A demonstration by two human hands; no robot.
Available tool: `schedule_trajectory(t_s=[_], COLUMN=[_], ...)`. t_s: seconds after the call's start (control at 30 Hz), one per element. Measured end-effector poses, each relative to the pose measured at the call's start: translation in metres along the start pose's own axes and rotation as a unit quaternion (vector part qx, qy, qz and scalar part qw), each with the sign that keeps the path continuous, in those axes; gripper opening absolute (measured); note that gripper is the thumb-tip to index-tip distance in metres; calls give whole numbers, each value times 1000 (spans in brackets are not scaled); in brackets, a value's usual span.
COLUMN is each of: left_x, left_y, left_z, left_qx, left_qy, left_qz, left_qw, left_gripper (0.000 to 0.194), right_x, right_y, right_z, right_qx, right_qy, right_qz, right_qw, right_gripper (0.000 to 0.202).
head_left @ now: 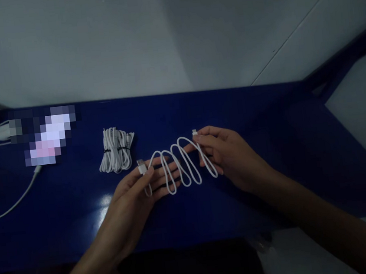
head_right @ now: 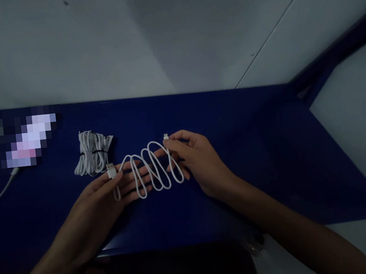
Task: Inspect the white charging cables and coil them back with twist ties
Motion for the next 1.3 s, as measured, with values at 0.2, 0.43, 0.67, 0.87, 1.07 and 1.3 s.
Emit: schedule_trajectory(t_s=[0.2, 0.43, 0.67, 0.87, 1.07, 1.3], left_x=[-21, -19, -11, -7, -7, -13], left_y=[-12, -37, -45, -44, -41, -35], left_z=[-12, -21, -13, -3, -1, -8], left_qx=[95, 143, 151, 175, 181, 179], left_qy=[-26, -3, 2, 22, 22, 29], left_qz=[18, 25, 18, 27, 50, 69], left_qw=[995, 989, 988, 984, 982, 981], left_gripper=[25, 26, 31, 38, 46, 43], right_x=[14, 11, -7, -15, -11, -10], right_y=[4, 5, -6, -3, 9, 14], right_z=[3, 12, 10, 4, 1, -3], right_qx=[10, -39, -40, -14, 12, 32], right_qy=[-1, 8, -3, -12, -5, 18], right_qz=[-17, 13, 78, 43, 2, 7], right_qw=[1000, 999, 996, 999, 1000, 999], right_gripper=[25, 30, 27, 29, 26, 32])
Point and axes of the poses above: each hand's wrist, its own y-axis away from the middle knuckle, its own z-axis out of the back of the hand, x = y × z, the point moved 3 cm from there along -y, towards the middle knuckle, and after that the axes turned 14 degrees about -x, right-handed, at the moved point
